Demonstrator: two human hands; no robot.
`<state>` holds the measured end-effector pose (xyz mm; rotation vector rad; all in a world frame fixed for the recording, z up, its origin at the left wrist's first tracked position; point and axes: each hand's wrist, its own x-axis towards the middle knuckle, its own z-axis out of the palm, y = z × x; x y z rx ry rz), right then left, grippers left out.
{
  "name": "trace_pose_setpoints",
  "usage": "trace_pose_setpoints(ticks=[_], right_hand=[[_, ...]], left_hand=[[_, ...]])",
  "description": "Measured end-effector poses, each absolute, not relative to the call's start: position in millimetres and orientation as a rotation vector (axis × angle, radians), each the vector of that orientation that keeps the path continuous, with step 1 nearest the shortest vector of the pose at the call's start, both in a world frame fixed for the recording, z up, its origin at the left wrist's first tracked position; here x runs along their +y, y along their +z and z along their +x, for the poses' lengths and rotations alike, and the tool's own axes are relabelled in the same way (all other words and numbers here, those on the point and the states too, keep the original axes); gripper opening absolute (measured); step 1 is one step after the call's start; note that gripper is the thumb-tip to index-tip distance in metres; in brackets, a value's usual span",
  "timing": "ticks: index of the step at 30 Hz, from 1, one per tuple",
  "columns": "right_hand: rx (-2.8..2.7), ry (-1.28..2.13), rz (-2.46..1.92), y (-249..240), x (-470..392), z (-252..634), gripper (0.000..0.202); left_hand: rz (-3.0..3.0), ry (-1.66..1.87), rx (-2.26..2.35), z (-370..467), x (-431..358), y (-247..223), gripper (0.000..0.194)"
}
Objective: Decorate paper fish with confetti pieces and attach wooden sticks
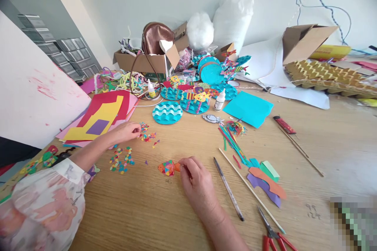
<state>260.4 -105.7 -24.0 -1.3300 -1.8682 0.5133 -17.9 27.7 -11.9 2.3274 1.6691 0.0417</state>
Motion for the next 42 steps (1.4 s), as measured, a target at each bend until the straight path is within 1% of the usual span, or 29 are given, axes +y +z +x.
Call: trace_pose_setpoints(ticks=[7,11,18,22,27,29,33,42], right_hand=[[-1.884,0.529,-1.34,-27,-105,262,0.015],[-1.891,0.535,-1.345,-27,-104,262,0.015],[-1.873,0.573,-1.373,-26,-102,261,0.016],[-1.782,0.728,-1.406,-27,-101,256,0.015],[-1.5,1.171,-1.409,-17,-97,239,0.022],[-1.431,1.251,-1.391,-11,-95,233,0.024],[-1.404,1.276,-1.39,-4,-90,224,0.023],[-1.236,1.357,-1.293,-8,-89,225,0.021]], left_hand=[[2.199,0.147,1.656,-21,27,-8,0.013],[2.101,0.218,1.568,-21,20,0,0.018],[1.56,0.514,1.394,-6,-3,17,0.021],[1.409,0.566,1.263,12,-21,26,0.02],[1.352,0.647,1.166,43,-43,22,0.019],[1.362,0.677,1.157,55,-51,20,0.018],[1.483,0.744,1.204,73,-63,19,0.017],[1.756,0.845,1.241,83,-68,15,0.014]])
